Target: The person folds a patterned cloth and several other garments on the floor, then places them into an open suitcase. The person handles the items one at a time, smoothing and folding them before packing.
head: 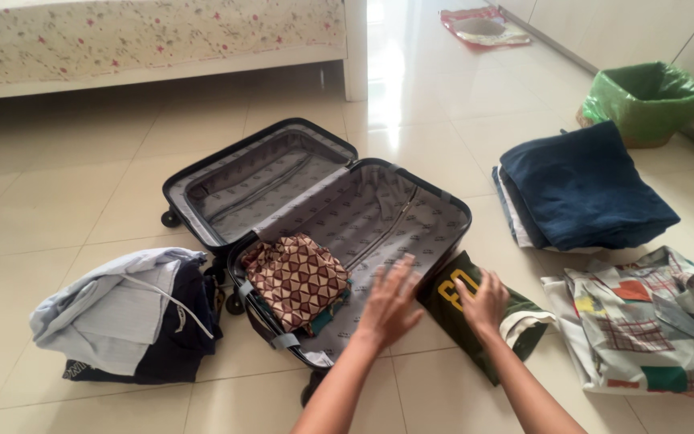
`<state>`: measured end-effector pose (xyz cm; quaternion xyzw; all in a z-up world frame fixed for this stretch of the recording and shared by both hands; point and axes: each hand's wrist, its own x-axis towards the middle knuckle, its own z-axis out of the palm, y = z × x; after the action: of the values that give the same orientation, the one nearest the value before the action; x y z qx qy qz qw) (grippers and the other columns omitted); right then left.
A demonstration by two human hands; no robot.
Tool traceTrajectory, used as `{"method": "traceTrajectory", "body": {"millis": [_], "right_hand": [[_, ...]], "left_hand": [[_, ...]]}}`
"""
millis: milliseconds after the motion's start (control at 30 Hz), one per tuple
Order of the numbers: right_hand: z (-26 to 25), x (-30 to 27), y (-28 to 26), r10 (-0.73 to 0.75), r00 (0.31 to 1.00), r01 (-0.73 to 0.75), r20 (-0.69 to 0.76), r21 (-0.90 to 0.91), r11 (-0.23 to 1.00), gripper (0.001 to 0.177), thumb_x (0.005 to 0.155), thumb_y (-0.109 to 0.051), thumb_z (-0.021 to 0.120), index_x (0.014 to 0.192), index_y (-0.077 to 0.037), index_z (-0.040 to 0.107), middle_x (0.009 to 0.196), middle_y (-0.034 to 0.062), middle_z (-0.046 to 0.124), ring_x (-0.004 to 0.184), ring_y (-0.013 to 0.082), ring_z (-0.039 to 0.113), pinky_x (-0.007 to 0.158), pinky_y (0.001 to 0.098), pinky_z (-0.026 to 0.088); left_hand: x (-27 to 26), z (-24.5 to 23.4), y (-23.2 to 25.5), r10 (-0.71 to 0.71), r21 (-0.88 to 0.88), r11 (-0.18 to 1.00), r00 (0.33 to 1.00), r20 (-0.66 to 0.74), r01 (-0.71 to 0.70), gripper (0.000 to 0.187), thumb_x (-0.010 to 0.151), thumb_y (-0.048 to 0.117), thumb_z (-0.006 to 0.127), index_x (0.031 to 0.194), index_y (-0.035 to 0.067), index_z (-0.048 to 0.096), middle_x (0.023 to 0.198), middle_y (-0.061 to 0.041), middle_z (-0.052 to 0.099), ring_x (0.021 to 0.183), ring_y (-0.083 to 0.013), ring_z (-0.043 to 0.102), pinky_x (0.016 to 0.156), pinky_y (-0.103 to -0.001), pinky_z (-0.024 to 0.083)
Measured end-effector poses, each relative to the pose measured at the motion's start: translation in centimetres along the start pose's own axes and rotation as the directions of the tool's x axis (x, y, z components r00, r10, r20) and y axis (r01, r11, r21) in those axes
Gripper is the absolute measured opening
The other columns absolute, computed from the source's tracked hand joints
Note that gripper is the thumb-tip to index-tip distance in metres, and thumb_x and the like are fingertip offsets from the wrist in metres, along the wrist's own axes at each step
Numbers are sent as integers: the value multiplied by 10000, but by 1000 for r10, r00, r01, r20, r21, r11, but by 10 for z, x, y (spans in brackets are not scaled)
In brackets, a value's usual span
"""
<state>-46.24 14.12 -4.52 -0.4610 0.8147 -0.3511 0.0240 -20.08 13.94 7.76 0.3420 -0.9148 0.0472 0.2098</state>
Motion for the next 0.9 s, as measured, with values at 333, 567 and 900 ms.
{"method": "traceTrajectory", "body": {"millis": [333, 567, 900], "right_hand": [[-4, -54, 96, 541, 836, -542, -93, 19, 840, 881, 787, -492, 818, 1503, -151, 436, 1560, 161, 400, 1408, 434, 334, 1127, 578, 362], [7, -37, 132, 649, 757, -618, -75, 237, 749, 1060, 692, -453, 932, 1495, -13, 398, 1428, 291, 448, 1297, 435, 483, 1076, 522, 439], [-12, -23, 100, 617, 588, -771, 523, 594, 231, 534, 661, -163, 930, 1083, 43, 676, 1035, 133, 726, 910, 246, 707, 788, 388, 583]], "left_hand": [[-17, 67, 59, 105, -124, 989, 961, 256, -75, 846, 825, 335, 758, 1535, 48, 399, 1696, -171, 184, 1539, -296, 255, 1250, -491, 209], [-20, 108, 62, 67, -86, 996, 897, 437, -32, 969, 805, 358, 785, 1573, 71, 268, 1698, -163, 101, 1534, -295, 225, 1240, -518, 190], [-23, 132, 76, -8, -135, 986, 836, 549, 98, 1076, 801, 393, 804, 1609, 58, 176, 1706, -158, 108, 1536, -304, 241, 1218, -574, 225]]}}
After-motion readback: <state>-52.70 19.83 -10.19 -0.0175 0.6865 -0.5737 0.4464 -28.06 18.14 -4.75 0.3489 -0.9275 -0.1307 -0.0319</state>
